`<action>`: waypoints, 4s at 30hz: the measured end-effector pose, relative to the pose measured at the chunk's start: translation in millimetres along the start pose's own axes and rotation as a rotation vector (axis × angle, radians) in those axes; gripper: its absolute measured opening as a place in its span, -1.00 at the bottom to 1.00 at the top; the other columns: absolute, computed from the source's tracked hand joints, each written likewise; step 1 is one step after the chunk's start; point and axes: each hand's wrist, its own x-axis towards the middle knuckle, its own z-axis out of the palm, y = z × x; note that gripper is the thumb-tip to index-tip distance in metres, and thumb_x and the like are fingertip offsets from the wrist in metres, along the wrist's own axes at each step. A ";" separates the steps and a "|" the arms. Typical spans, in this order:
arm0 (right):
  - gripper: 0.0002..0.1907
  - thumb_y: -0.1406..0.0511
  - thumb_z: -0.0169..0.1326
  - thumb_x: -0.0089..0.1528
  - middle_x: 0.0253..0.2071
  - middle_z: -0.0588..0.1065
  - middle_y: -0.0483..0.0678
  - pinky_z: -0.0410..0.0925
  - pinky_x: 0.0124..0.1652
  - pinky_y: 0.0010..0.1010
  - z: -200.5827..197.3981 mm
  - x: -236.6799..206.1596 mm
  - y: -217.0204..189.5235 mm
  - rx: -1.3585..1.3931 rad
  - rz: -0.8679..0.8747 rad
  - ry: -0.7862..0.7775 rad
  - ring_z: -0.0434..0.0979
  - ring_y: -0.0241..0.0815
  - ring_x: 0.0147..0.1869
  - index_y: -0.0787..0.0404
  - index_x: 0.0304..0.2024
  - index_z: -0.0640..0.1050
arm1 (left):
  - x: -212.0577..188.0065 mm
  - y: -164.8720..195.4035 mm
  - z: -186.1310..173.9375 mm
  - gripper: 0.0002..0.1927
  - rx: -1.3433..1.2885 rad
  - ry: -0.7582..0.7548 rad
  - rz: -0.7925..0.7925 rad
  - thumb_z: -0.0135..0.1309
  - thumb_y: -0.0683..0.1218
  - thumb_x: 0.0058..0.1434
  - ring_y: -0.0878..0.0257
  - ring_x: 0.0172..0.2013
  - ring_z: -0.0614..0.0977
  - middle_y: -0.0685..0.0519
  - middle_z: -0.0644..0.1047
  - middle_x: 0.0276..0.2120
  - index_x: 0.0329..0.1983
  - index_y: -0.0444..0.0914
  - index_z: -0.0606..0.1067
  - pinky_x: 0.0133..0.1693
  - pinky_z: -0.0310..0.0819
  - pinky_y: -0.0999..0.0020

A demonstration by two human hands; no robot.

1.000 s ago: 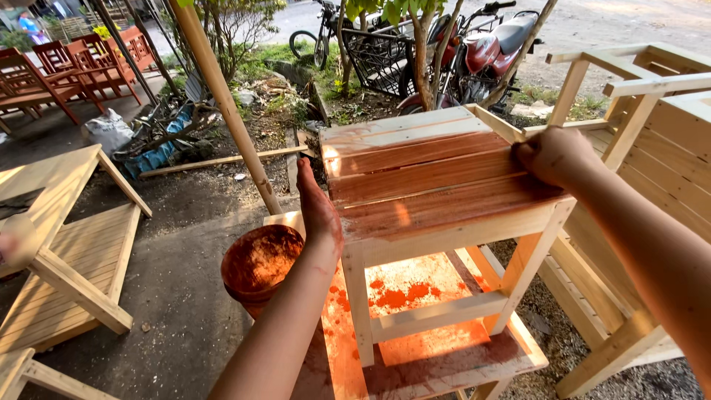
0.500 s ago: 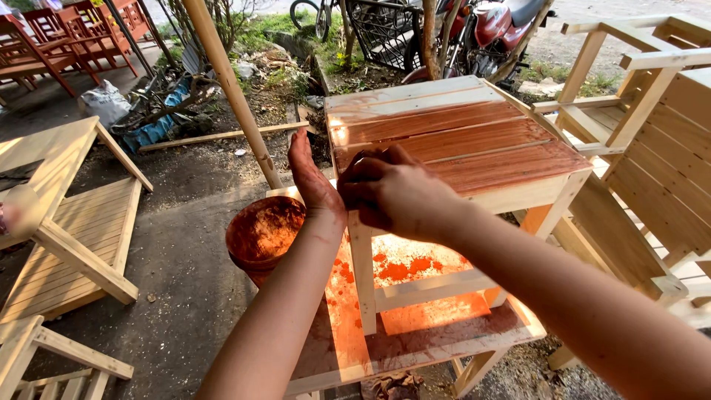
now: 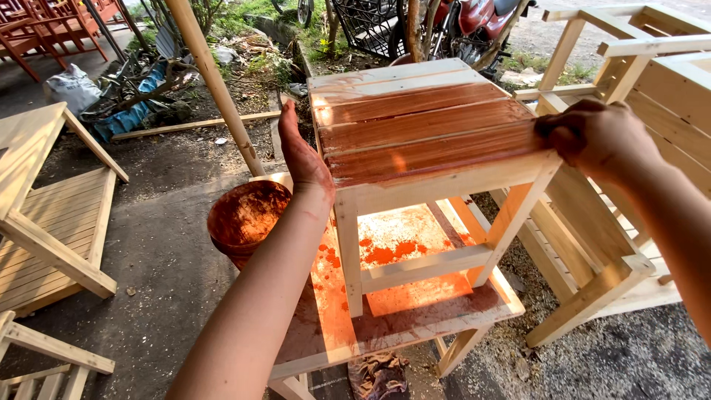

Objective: The person dips a cloth into a bucket of reddish-brown stain and rubs it by hand over the top, edges, and legs of a small wooden stool, coating the bare wood surfaces. They continue working the stain into the frame and side rails of the stool.

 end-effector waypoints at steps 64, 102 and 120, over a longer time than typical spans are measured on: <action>-0.53 0.12 -0.14 0.32 0.23 0.48 -0.05 0.32 0.28 0.06 -11.9 28.6 -190.4 0.239 -0.471 0.238 0.31 0.10 0.33 -0.03 0.23 0.56 | 13.5 -41.1 -18.8 -0.31 0.003 -0.108 0.017 -0.13 0.17 0.39 0.16 0.45 0.20 -0.05 0.23 0.44 0.47 -0.30 0.22 0.43 -0.09 0.25; -0.50 -0.10 -0.17 0.31 0.28 0.39 -0.11 0.19 0.21 0.34 -54.6 33.0 -250.7 0.297 -0.351 -0.024 0.18 0.18 0.37 -0.16 0.19 0.53 | -3.3 -17.2 -12.7 -0.24 0.018 -0.082 -0.014 -0.17 0.29 0.34 0.12 0.51 0.05 -0.05 0.14 0.50 0.48 -0.21 0.17 0.44 -0.25 0.14; -0.60 0.01 -0.14 0.43 0.17 0.56 -0.22 0.45 -0.11 -0.09 4.3 1.0 -24.5 0.059 -0.064 0.192 0.39 0.03 0.22 -0.12 0.08 0.67 | -7.3 -5.8 -11.0 -0.10 0.259 -0.140 -0.074 -0.28 0.35 0.35 0.17 0.54 -0.07 -0.10 -0.06 0.56 0.56 -0.27 -0.07 0.45 -0.31 0.25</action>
